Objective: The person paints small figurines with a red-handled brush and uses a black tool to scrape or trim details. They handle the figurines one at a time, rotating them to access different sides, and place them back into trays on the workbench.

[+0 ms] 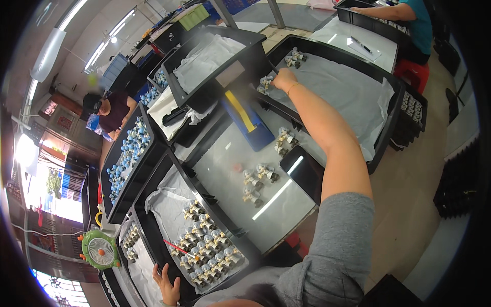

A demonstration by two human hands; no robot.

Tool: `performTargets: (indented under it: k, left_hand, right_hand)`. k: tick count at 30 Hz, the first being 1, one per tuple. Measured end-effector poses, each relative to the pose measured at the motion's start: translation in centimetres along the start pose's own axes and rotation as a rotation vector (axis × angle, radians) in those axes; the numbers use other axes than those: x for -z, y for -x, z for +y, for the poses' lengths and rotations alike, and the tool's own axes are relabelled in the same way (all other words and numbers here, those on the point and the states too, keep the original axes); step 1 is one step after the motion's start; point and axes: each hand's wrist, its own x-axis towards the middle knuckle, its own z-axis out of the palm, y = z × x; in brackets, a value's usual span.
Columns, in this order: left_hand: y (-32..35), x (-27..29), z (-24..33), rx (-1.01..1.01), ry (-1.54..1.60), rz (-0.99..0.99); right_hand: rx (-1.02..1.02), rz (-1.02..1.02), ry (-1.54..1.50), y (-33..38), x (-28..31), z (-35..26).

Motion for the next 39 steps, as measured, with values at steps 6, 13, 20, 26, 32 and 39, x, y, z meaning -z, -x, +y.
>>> performTargets:
  k: [6,13,20,26,32,39]
  left_hand:
    - [0.0,-0.1,0.9,0.082,0.079,-0.016]
    - [0.1,0.1,-0.7,0.026,0.033,0.021]
    - [-0.5,0.0,-1.6,-0.002,0.057,0.084]
    - [0.4,-0.5,-2.3,0.015,0.027,0.138]
    - [1.2,-1.3,-2.6,0.066,-0.020,0.104]
    - [-8.2,0.0,-3.2,-0.308,-0.102,0.158]
  right_hand:
    - [-0.007,-0.138,0.187,0.0,-1.1,0.1]
    - [0.158,-0.066,0.324,-1.7,-2.5,1.6]
    - [0.274,-0.015,0.208,-7.3,-2.9,7.7]
    - [0.442,0.040,0.462,-7.0,-1.7,6.2]
    - [0.244,0.088,0.339,-8.5,7.4,6.3]
    - [0.299,0.199,-0.550,8.0,16.6,-1.9]
